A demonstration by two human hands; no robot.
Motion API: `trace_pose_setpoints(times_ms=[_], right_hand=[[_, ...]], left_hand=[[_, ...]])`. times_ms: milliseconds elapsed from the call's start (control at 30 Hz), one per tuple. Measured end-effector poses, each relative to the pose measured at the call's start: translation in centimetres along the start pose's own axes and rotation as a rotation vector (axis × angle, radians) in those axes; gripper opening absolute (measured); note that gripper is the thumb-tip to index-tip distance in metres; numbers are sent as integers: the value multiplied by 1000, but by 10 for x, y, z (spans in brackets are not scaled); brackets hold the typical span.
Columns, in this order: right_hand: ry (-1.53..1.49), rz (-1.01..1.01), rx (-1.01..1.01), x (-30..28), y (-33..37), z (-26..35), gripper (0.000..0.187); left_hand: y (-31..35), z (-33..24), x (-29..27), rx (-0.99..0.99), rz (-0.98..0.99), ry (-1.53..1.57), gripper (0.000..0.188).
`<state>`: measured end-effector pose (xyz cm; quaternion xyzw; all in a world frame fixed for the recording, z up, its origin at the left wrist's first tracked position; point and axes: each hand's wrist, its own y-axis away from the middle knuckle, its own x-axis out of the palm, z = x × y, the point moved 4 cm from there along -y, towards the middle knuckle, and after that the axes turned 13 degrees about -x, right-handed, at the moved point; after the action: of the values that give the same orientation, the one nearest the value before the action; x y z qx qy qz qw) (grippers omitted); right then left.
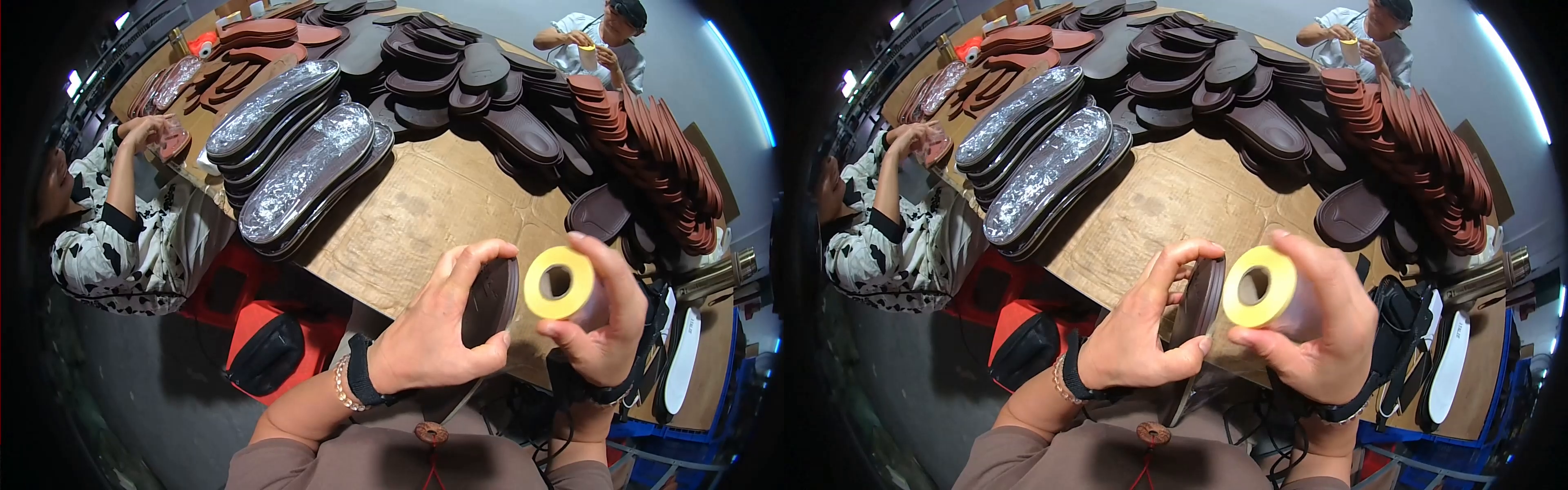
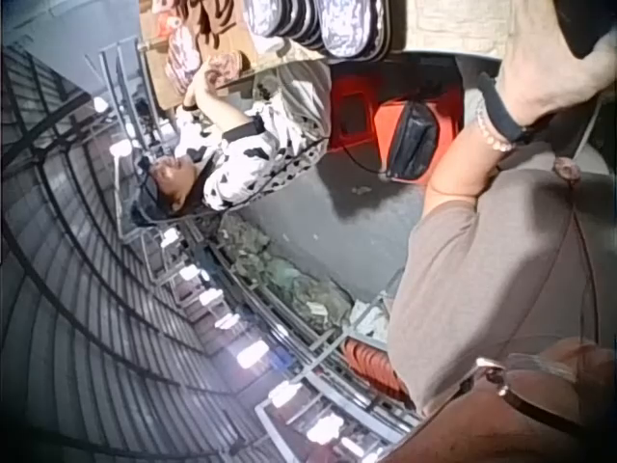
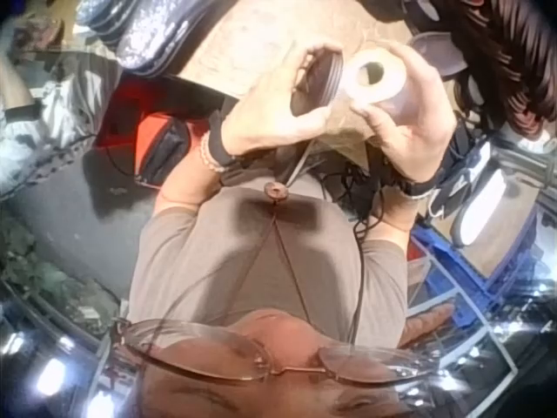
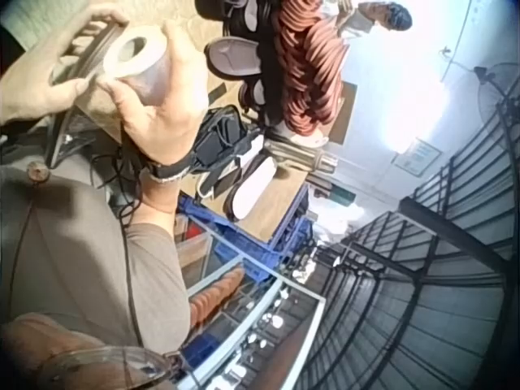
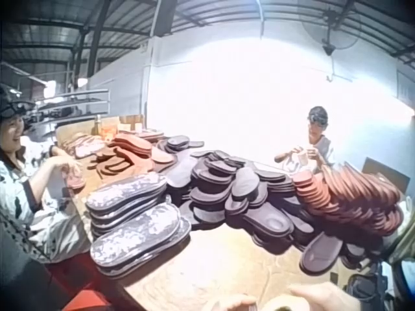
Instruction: Manually applying plastic wrap or protective film to shoe insoles at a factory workstation.
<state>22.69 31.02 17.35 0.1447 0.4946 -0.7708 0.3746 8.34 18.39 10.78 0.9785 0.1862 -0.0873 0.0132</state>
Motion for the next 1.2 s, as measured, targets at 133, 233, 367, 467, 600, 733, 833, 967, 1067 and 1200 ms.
trace_pose_setpoints(times_ms=[133, 233, 367, 467, 600, 733, 833, 967, 1067, 1200], right_hand=[[186, -114, -19, 0, -10, 0, 78], [237, -74, -120, 6, -16, -5, 76], [247, -79, -95, 7, -16, -6, 75], [224, -73, -79, 9, -16, -8, 75], [260, -61, -96, 10, -16, -9, 75], [280, -56, -108, 11, -16, -8, 75], [279, -54, -105, 13, -13, -10, 75], [292, -60, -107, 17, -11, -11, 75], [322, -71, -96, 17, -8, -11, 73], [344, -53, -99, 18, -8, -9, 74]], left_hand=[[2, -2, 0, 21, 9, -20, 81], [1, -3, 1, 28, 17, -13, 81], [1, -2, 1, 33, 10, 1, 82], [0, -2, 0, 39, 8, -12, 82], [-1, -1, 1, 22, 11, -6, 82], [-2, 0, 2, 26, 6, -32, 81], [-1, 1, 2, 29, -2, -36, 81], [1, 3, 3, 17, 0, -26, 81], [0, 4, 5, 15, 3, -19, 80], [1, 4, 6, -9, -7, 6, 79]])
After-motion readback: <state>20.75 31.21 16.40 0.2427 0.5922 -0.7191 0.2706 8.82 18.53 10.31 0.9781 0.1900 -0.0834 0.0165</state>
